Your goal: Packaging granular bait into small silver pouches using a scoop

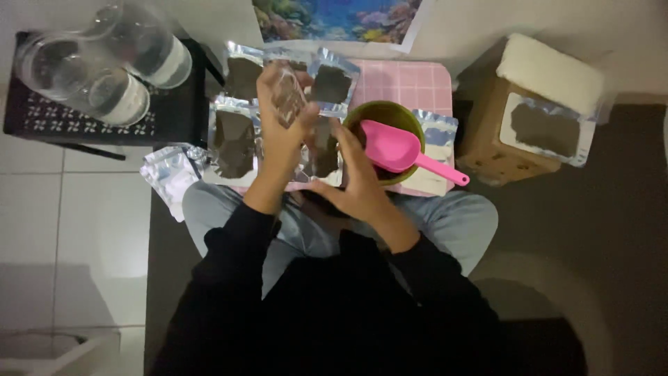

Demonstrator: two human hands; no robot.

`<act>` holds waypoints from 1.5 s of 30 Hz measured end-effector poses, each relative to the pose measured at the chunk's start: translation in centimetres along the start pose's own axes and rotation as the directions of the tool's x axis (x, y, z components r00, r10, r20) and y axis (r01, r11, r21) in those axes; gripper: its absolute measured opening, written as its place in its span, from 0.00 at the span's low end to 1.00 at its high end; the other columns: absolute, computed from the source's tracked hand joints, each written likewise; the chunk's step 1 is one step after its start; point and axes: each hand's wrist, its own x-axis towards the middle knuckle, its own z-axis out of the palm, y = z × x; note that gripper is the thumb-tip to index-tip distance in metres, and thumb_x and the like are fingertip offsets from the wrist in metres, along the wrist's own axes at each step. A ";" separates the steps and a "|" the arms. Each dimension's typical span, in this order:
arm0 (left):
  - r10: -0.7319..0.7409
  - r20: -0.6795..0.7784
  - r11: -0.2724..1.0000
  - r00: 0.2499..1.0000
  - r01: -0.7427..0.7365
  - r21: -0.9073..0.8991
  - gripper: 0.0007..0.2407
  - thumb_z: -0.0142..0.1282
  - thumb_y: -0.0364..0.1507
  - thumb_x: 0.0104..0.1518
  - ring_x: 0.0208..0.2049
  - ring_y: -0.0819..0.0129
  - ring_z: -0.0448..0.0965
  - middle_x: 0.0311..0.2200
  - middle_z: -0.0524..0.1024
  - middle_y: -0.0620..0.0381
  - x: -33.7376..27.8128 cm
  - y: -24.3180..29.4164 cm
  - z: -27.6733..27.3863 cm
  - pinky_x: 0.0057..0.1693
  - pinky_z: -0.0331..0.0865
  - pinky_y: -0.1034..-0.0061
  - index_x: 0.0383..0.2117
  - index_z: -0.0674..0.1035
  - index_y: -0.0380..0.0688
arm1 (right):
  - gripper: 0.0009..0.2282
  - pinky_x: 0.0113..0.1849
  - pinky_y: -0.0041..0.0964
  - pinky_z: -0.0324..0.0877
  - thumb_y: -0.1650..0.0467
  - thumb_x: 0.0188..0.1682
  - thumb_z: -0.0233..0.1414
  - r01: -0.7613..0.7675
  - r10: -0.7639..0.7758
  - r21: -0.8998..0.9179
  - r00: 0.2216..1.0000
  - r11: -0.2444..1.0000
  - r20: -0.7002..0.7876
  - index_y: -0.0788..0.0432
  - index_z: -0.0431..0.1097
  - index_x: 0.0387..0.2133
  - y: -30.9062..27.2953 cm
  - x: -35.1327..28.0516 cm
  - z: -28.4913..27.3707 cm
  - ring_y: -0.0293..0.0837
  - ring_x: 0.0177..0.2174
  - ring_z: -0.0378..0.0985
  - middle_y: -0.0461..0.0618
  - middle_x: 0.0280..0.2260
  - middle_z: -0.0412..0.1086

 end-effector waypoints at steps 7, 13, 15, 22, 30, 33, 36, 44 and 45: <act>-0.062 -0.031 0.995 0.998 0.059 -0.081 0.25 0.54 0.24 0.62 0.54 0.57 0.76 0.54 0.72 0.47 -1.2 2.1 -0.2 0.63 0.73 0.63 0.66 0.60 0.51 | 0.48 0.64 0.52 0.62 0.68 0.45 0.68 0.051 -0.049 0.104 0.998 0.993 -0.029 0.59 0.36 0.72 1.2 1.1 1.6 0.58 0.65 0.63 0.61 0.69 0.52; -0.166 -0.024 0.983 0.986 0.163 -0.089 0.24 0.53 0.23 0.59 0.47 0.63 0.77 0.48 0.73 0.51 -1.5 2.5 -0.1 0.56 0.73 0.71 0.63 0.63 0.48 | 0.45 0.60 0.46 0.65 0.78 0.41 0.56 0.017 -0.035 0.200 0.996 0.980 0.084 0.56 0.38 0.73 1.1 1.2 1.5 0.59 0.64 0.65 0.59 0.72 0.50; -0.155 -0.127 0.988 0.980 0.151 -0.044 0.23 0.57 0.27 0.63 0.46 0.66 0.77 0.46 0.74 0.51 -1.0 2.0 0.0 0.55 0.71 0.76 0.63 0.63 0.43 | 0.40 0.52 0.39 0.63 0.75 0.48 0.57 -0.049 0.025 0.166 0.990 0.985 0.142 0.58 0.39 0.72 1.2 1.2 1.5 0.49 0.46 0.68 0.58 0.61 0.60; -0.156 -0.256 0.941 0.954 0.222 0.253 0.35 0.67 0.33 0.56 0.60 0.52 0.70 0.64 0.62 0.43 -0.7 2.1 0.8 0.64 0.67 0.64 0.66 0.56 0.41 | 0.27 0.42 0.40 0.72 0.82 0.49 0.50 -0.129 0.123 0.113 0.991 0.985 0.061 0.59 0.59 0.64 1.5 1.4 1.3 0.50 0.40 0.81 0.58 0.47 0.76; -0.104 -0.132 0.993 0.986 0.096 -0.064 0.51 0.73 0.48 0.51 0.73 0.53 0.57 0.73 0.53 0.43 -2.2 -1.8 -1.3 0.77 0.51 0.56 0.75 0.47 0.47 | 0.09 0.46 0.45 0.74 0.72 0.58 0.54 -0.197 0.224 0.309 0.973 0.930 -0.051 0.61 0.76 0.49 9.9 0.3 1.3 0.41 0.41 0.81 0.53 0.38 0.80; -0.141 -0.179 0.990 0.974 0.136 -0.041 0.26 0.46 0.35 0.75 0.75 0.51 0.47 0.74 0.51 0.44 -4.2 -4.9 -3.1 0.77 0.41 0.52 0.74 0.50 0.43 | 0.09 0.45 0.42 0.75 0.67 0.59 0.53 -0.246 0.287 0.431 0.957 0.868 -0.031 0.59 0.78 0.43 10.3 0.7 1.6 0.38 0.37 0.79 0.46 0.34 0.79; -0.309 -0.269 0.950 0.912 0.311 -0.038 0.12 0.49 0.34 0.71 0.45 0.69 0.75 0.40 0.77 0.56 -4.0 -5.5 -4.2 0.55 0.72 0.68 0.51 0.79 0.41 | 0.10 0.42 0.35 0.71 0.63 0.59 0.53 -0.274 0.330 0.513 0.944 0.814 -0.019 0.55 0.77 0.39 7.6 2.0 1.1 0.32 0.33 0.75 0.38 0.30 0.74; -0.157 -0.276 0.887 0.948 0.258 0.383 0.08 0.51 0.28 0.70 0.35 0.65 0.78 0.28 0.80 0.52 -3.1 -3.0 -3.3 0.47 0.70 0.65 0.40 0.85 0.44 | 0.09 0.37 0.31 0.66 0.66 0.60 0.53 -0.189 0.249 0.338 0.958 0.922 -0.144 0.55 0.76 0.33 6.9 3.8 0.3 0.32 0.30 0.68 0.39 0.26 0.67; -0.140 -0.274 0.870 0.951 0.250 0.424 0.08 0.51 0.27 0.69 0.32 0.67 0.77 0.26 0.80 0.54 -3.0 -2.9 -3.3 0.46 0.70 0.67 0.39 0.85 0.46 | 0.17 0.31 0.27 0.61 0.63 0.60 0.54 -0.215 0.270 0.356 0.956 0.910 -0.112 0.52 0.73 0.20 7.3 3.8 0.4 0.30 0.23 0.58 0.35 0.18 0.58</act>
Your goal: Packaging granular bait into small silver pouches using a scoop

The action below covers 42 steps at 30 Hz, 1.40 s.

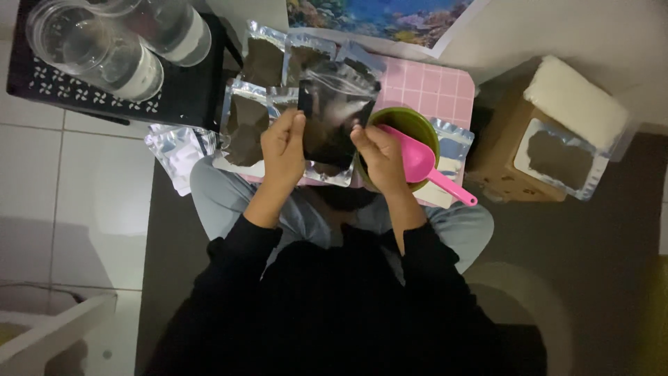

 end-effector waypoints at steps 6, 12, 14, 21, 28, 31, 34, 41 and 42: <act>0.055 -0.057 0.998 0.997 -0.054 0.013 0.08 0.51 0.23 0.68 0.31 0.74 0.72 0.21 0.78 0.53 0.5 1.5 0.0 0.42 0.69 0.70 0.34 0.84 0.43 | 0.21 0.27 0.28 0.52 0.67 0.58 0.57 -0.014 0.013 -0.012 0.999 1.000 -0.032 0.49 0.62 0.12 0.6 0.4 0.6 0.30 0.21 0.52 0.33 0.14 0.51; 0.052 -0.051 0.998 0.997 -0.053 -0.025 0.09 0.50 0.23 0.68 0.31 0.77 0.70 0.22 0.79 0.53 1.1 2.6 -0.5 0.43 0.70 0.70 0.33 0.84 0.43 | 0.20 0.27 0.27 0.55 0.66 0.56 0.60 -0.027 0.027 -0.014 1.000 1.000 -0.003 0.52 0.68 0.12 2.6 0.7 0.5 0.31 0.20 0.53 0.33 0.13 0.53; 0.037 -0.034 0.997 0.999 -0.039 -0.066 0.08 0.51 0.23 0.68 0.33 0.77 0.69 0.23 0.78 0.56 1.1 1.2 -0.3 0.45 0.70 0.69 0.33 0.83 0.42 | 0.20 0.27 0.30 0.55 0.67 0.57 0.58 -0.001 -0.002 -0.069 0.999 0.998 -0.036 0.53 0.66 0.12 -0.3 1.3 0.5 0.32 0.20 0.53 0.36 0.13 0.53; -0.030 0.003 0.991 1.000 0.030 -0.131 0.08 0.51 0.24 0.69 0.32 0.75 0.67 0.23 0.74 0.63 1.2 1.0 -0.9 0.46 0.70 0.70 0.33 0.83 0.44 | 0.18 0.27 0.32 0.59 0.70 0.56 0.58 0.040 -0.055 -0.172 0.995 0.984 -0.081 0.57 0.69 0.14 -2.3 1.3 1.4 0.36 0.19 0.56 0.40 0.13 0.53; 0.173 0.037 0.981 0.984 -0.168 -0.095 0.39 0.72 0.33 0.57 0.66 0.35 0.63 0.64 0.62 0.24 0.7 4.7 0.5 0.70 0.54 0.45 0.70 0.56 0.34 | 0.17 0.28 0.42 0.65 0.68 0.55 0.59 0.055 -0.095 -0.317 0.989 0.947 -0.111 0.62 0.68 0.17 -0.7 -1.3 2.9 0.53 0.19 0.71 0.60 0.14 0.63; 0.178 0.035 0.979 0.983 -0.173 -0.110 0.63 0.87 0.39 0.35 0.72 0.43 0.56 0.69 0.57 0.36 0.8 5.4 1.1 0.77 0.43 0.52 0.74 0.43 0.40 | 0.12 0.32 0.33 0.74 0.72 0.56 0.54 0.152 -0.190 -0.258 0.973 0.954 -0.128 0.51 0.76 0.21 0.7 -2.7 3.9 0.40 0.18 0.76 0.39 0.16 0.73; 0.152 0.016 0.985 0.988 -0.151 -0.081 0.66 0.89 0.33 0.31 0.70 0.43 0.56 0.66 0.56 0.36 0.3 4.9 2.2 0.77 0.43 0.50 0.73 0.40 0.37 | 0.11 0.30 0.42 0.67 0.73 0.57 0.54 0.224 -0.303 -0.391 0.941 0.893 -0.152 0.62 0.70 0.23 1.6 -3.6 4.5 0.55 0.21 0.74 0.58 0.17 0.70; 0.111 0.035 0.993 0.993 -0.110 -0.034 0.43 0.75 0.26 0.41 0.63 0.44 0.67 0.58 0.65 0.39 0.2 4.7 1.1 0.70 0.60 0.54 0.67 0.60 0.43 | 0.12 0.44 0.59 0.71 0.75 0.49 0.60 0.297 -0.336 -0.429 0.942 0.853 -0.016 0.69 0.71 0.44 -5.7 -2.6 1.8 0.72 0.42 0.76 0.72 0.39 0.72; 0.143 0.027 0.989 0.989 -0.142 -0.027 0.40 0.74 0.29 0.42 0.61 0.45 0.70 0.56 0.67 0.41 0.4 4.6 0.9 0.67 0.64 0.56 0.64 0.63 0.44 | 0.18 0.51 0.64 0.70 0.75 0.47 0.64 0.306 -0.348 -0.513 0.937 0.802 0.013 0.67 0.72 0.50 -5.4 -2.9 0.4 0.73 0.48 0.74 0.71 0.46 0.73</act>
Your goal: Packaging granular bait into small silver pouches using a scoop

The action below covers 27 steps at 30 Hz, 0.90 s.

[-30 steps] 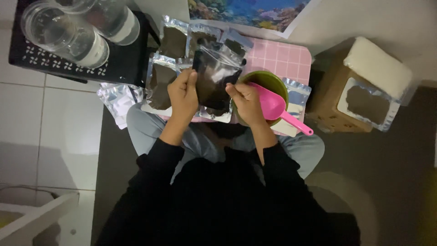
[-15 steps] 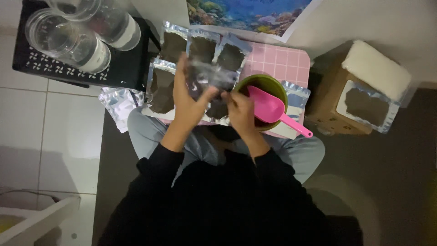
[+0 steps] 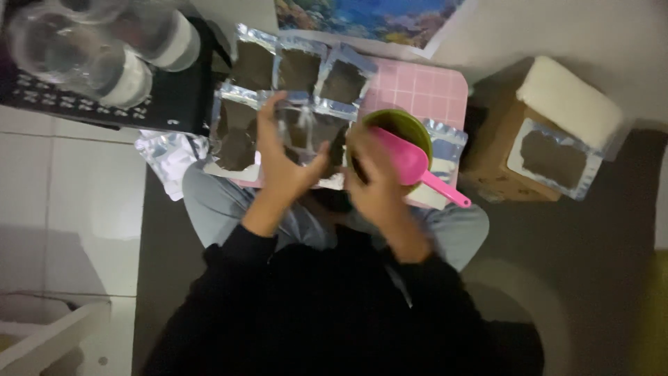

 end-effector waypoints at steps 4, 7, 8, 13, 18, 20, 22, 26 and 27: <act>0.059 0.049 0.997 0.997 -0.062 0.051 0.36 0.73 0.33 0.46 0.55 0.36 0.73 0.51 0.67 0.35 -0.6 -1.3 -1.5 0.63 0.66 0.49 0.61 0.64 0.39 | 0.23 0.55 0.63 0.64 0.72 0.51 0.60 -0.011 0.029 -0.158 0.993 0.987 0.114 0.60 0.67 0.60 2.4 0.6 -10.9 0.72 0.53 0.71 0.67 0.53 0.70; 0.042 0.071 0.999 0.997 -0.043 0.017 0.36 0.71 0.32 0.45 0.58 0.47 0.72 0.53 0.68 0.41 -0.8 -1.6 -1.5 0.65 0.64 0.58 0.62 0.65 0.40 | 0.23 0.45 0.55 0.72 0.64 0.44 0.67 0.000 0.161 -0.502 0.947 0.865 0.277 0.60 0.76 0.53 5.1 -1.2 -14.3 0.65 0.46 0.76 0.60 0.48 0.73; 0.043 0.097 0.999 0.994 -0.043 0.003 0.35 0.71 0.29 0.45 0.59 0.45 0.71 0.54 0.67 0.40 -0.9 -1.6 -1.2 0.66 0.63 0.55 0.62 0.64 0.40 | 0.27 0.43 0.57 0.72 0.63 0.41 0.68 -0.020 0.233 -0.517 0.907 0.856 0.350 0.62 0.75 0.53 5.6 -1.7 -14.7 0.66 0.42 0.78 0.63 0.43 0.74; 0.052 0.140 0.998 0.989 -0.055 0.016 0.35 0.72 0.26 0.44 0.55 0.40 0.72 0.51 0.67 0.36 -1.0 -0.9 0.0 0.64 0.65 0.50 0.61 0.64 0.34 | 0.29 0.41 0.62 0.72 0.64 0.44 0.63 -0.255 0.499 -0.506 0.749 0.824 0.436 0.57 0.65 0.60 6.7 -3.5 -13.7 0.69 0.41 0.80 0.66 0.40 0.75; 0.075 0.199 0.996 0.977 -0.064 -0.058 0.37 0.71 0.23 0.45 0.57 0.48 0.72 0.52 0.68 0.43 -0.8 -1.3 0.8 0.65 0.63 0.57 0.64 0.62 0.39 | 0.16 0.37 0.56 0.74 0.66 0.52 0.58 -0.206 0.389 -0.421 0.824 0.883 0.413 0.63 0.70 0.49 6.1 -3.4 -13.0 0.69 0.35 0.80 0.64 0.35 0.75; 0.108 0.207 0.992 0.972 -0.093 -0.081 0.38 0.70 0.24 0.46 0.56 0.49 0.72 0.52 0.68 0.43 -0.8 -1.8 1.5 0.65 0.64 0.58 0.66 0.61 0.40 | 0.16 0.36 0.54 0.73 0.66 0.51 0.60 -0.178 0.358 -0.430 0.851 0.885 0.385 0.62 0.72 0.48 6.6 -4.1 -12.9 0.64 0.34 0.80 0.60 0.34 0.74; 0.141 0.212 0.987 0.967 -0.121 -0.106 0.38 0.70 0.24 0.48 0.55 0.49 0.72 0.52 0.69 0.43 -0.7 -2.3 1.9 0.64 0.64 0.58 0.67 0.60 0.41 | 0.15 0.35 0.51 0.73 0.65 0.50 0.61 -0.148 0.325 -0.442 0.875 0.885 0.358 0.60 0.74 0.47 6.2 -4.2 -13.3 0.60 0.32 0.80 0.55 0.33 0.74; 0.219 0.269 0.975 0.938 -0.224 -0.012 0.41 0.65 0.31 0.52 0.59 0.51 0.69 0.58 0.67 0.44 -0.4 -2.8 2.6 0.69 0.57 0.59 0.71 0.52 0.40 | 0.13 0.36 0.50 0.71 0.71 0.50 0.59 -0.269 0.398 -0.375 0.858 0.887 0.324 0.64 0.74 0.46 4.5 -3.7 -14.0 0.59 0.33 0.78 0.59 0.37 0.74; 0.201 0.282 0.973 0.938 -0.224 0.050 0.40 0.61 0.35 0.56 0.60 0.53 0.69 0.61 0.66 0.45 -0.5 -2.7 2.8 0.70 0.59 0.57 0.73 0.48 0.45 | 0.13 0.36 0.43 0.70 0.72 0.50 0.57 -0.311 0.437 -0.384 0.846 0.869 0.304 0.65 0.73 0.47 4.3 -3.9 -14.0 0.54 0.35 0.78 0.57 0.42 0.75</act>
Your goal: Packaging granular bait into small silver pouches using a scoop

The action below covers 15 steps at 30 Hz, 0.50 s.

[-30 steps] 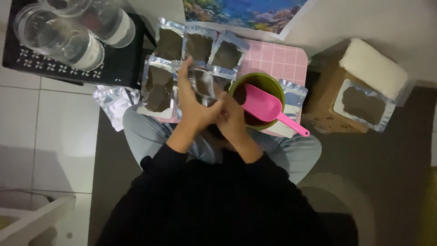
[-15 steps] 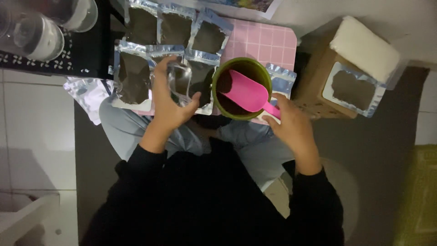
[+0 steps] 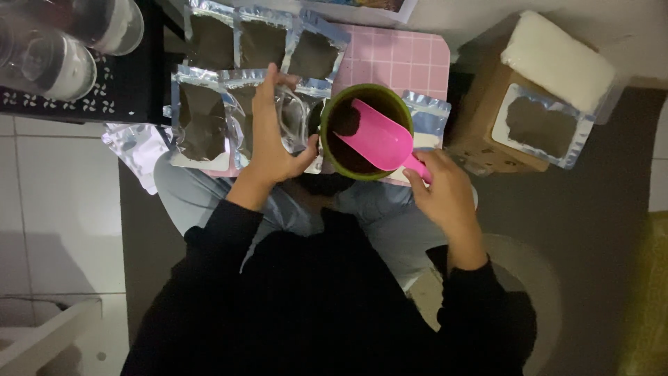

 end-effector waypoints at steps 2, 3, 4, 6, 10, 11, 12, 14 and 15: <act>-0.016 -0.005 1.000 1.000 0.016 0.000 0.41 0.61 0.35 0.55 0.63 0.50 0.68 0.63 0.64 0.42 -0.4 -0.2 0.1 0.72 0.59 0.57 0.72 0.46 0.42 | 0.12 0.35 0.42 0.70 0.71 0.49 0.58 -0.015 0.015 -0.010 0.999 1.000 -0.050 0.64 0.74 0.45 -0.3 -0.7 0.0 0.53 0.32 0.77 0.54 0.38 0.74; -0.034 -0.009 0.999 0.999 0.034 0.001 0.43 0.62 0.35 0.54 0.65 0.48 0.67 0.64 0.63 0.39 -0.5 -0.3 0.1 0.73 0.58 0.58 0.72 0.45 0.38 | 0.11 0.34 0.41 0.69 0.70 0.49 0.60 -0.031 0.029 -0.018 0.995 0.999 -0.098 0.63 0.75 0.43 -0.5 -0.9 0.0 0.51 0.30 0.76 0.51 0.35 0.74; -0.033 -0.010 0.999 0.999 0.033 0.000 0.43 0.62 0.35 0.54 0.65 0.48 0.67 0.64 0.63 0.39 -0.6 -0.2 0.0 0.73 0.58 0.58 0.72 0.45 0.38 | 0.11 0.34 0.41 0.69 0.70 0.49 0.60 -0.031 0.029 -0.019 0.995 0.999 -0.098 0.63 0.75 0.43 -0.2 -1.1 0.2 0.51 0.30 0.76 0.51 0.35 0.74; -0.063 0.007 0.995 0.998 0.062 0.082 0.45 0.61 0.34 0.50 0.64 0.48 0.64 0.64 0.65 0.39 -0.8 -0.2 -0.2 0.73 0.50 0.57 0.72 0.44 0.37 | 0.14 0.32 0.40 0.68 0.68 0.49 0.59 -0.035 0.037 0.018 0.989 0.999 -0.143 0.65 0.75 0.44 0.3 -1.6 0.5 0.50 0.29 0.74 0.53 0.37 0.74; -0.074 0.001 0.984 0.997 0.073 0.159 0.43 0.59 0.38 0.54 0.72 0.38 0.53 0.73 0.47 0.36 -2.0 -2.0 0.3 0.77 0.46 0.48 0.72 0.45 0.37 | 0.10 0.27 0.34 0.62 0.72 0.47 0.63 0.006 0.008 0.059 0.971 0.998 -0.238 0.66 0.75 0.39 0.9 -2.2 1.4 0.43 0.23 0.67 0.49 0.29 0.70; -0.080 -0.012 0.989 0.997 0.081 0.126 0.42 0.58 0.36 0.51 0.67 0.39 0.58 0.69 0.52 0.35 -1.8 -1.7 0.3 0.74 0.51 0.50 0.72 0.47 0.37 | 0.10 0.26 0.33 0.61 0.74 0.46 0.63 0.047 -0.017 0.115 0.969 0.992 -0.246 0.67 0.75 0.38 1.4 -2.3 1.9 0.41 0.21 0.66 0.50 0.29 0.70; -0.086 -0.024 0.992 0.996 0.088 0.092 0.42 0.57 0.33 0.47 0.62 0.40 0.62 0.66 0.57 0.34 -1.6 -1.4 0.2 0.71 0.56 0.52 0.71 0.49 0.37 | 0.10 0.24 0.32 0.59 0.76 0.44 0.64 0.088 -0.042 0.170 0.966 0.982 -0.255 0.68 0.74 0.38 1.8 -2.4 2.5 0.39 0.20 0.64 0.51 0.29 0.71; -0.034 -0.038 0.994 0.999 0.038 0.098 0.40 0.56 0.32 0.48 0.64 0.41 0.62 0.67 0.56 0.36 -1.1 -1.6 0.1 0.72 0.56 0.52 0.70 0.50 0.37 | 0.10 0.26 0.33 0.60 0.76 0.45 0.63 0.089 -0.025 0.208 0.956 0.974 -0.293 0.69 0.73 0.38 1.8 -2.7 3.7 0.41 0.22 0.64 0.51 0.29 0.70; 0.011 -0.052 0.994 0.999 -0.006 0.107 0.39 0.56 0.31 0.49 0.65 0.41 0.62 0.68 0.56 0.38 -1.0 -1.7 0.0 0.73 0.56 0.51 0.70 0.51 0.37 | 0.10 0.27 0.34 0.60 0.76 0.46 0.62 0.091 -0.006 0.249 0.946 0.964 -0.323 0.69 0.72 0.38 1.8 -2.9 4.3 0.42 0.23 0.65 0.51 0.30 0.69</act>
